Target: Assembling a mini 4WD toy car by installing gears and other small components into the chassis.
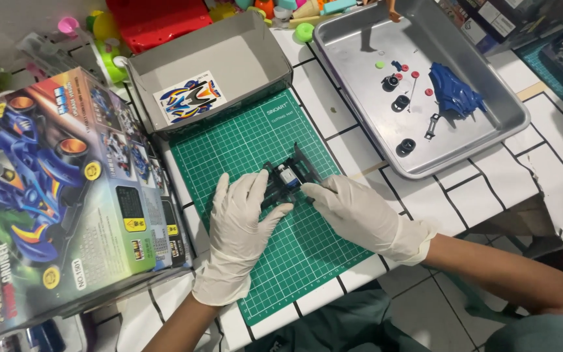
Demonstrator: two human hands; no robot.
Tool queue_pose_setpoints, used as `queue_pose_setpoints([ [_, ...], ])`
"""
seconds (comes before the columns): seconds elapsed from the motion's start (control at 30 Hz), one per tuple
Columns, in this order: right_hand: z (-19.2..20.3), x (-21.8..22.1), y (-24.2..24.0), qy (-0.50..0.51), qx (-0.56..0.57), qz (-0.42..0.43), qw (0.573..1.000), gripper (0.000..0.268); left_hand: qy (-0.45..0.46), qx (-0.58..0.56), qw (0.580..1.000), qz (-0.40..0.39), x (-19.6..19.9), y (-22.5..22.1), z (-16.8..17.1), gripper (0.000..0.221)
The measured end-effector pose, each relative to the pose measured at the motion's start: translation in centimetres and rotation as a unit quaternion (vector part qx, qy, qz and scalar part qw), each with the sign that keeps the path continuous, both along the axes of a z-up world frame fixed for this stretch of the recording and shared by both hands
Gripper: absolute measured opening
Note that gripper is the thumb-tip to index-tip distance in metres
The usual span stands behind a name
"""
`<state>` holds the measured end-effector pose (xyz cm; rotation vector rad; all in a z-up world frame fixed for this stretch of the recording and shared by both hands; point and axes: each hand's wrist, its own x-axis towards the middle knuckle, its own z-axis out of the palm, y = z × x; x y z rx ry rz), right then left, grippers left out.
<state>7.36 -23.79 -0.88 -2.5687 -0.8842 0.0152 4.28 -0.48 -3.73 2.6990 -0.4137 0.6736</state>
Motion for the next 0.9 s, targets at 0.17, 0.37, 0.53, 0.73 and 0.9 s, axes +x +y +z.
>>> queue_pose_setpoints([
  [0.17,-0.2,0.4,-3.4,0.014,0.014,-0.013,1.000,0.059,-0.013,0.007,1.000,-0.001,0.2,-0.1,0.2,0.081],
  [0.37,6.5,8.0,-8.8,-0.058,0.139,-0.108,0.983,0.037,-0.067,0.045,0.997,0.009,0.1,-0.5,0.4,0.083],
  [0.53,8.0,17.1,-10.3,0.041,0.000,-0.246,0.969,0.029,-0.129,0.098,0.987,-0.019,-0.1,-1.2,2.8,0.063],
  [0.73,2.8,24.2,-11.1,0.067,-0.042,-0.187,0.979,0.019,-0.093,0.130,0.986,-0.045,0.6,-3.1,3.7,0.072],
  [0.9,0.8,26.1,-11.2,0.022,-0.083,-0.179,0.980,0.030,0.006,0.198,0.980,0.028,0.7,-3.2,2.9,0.101],
])
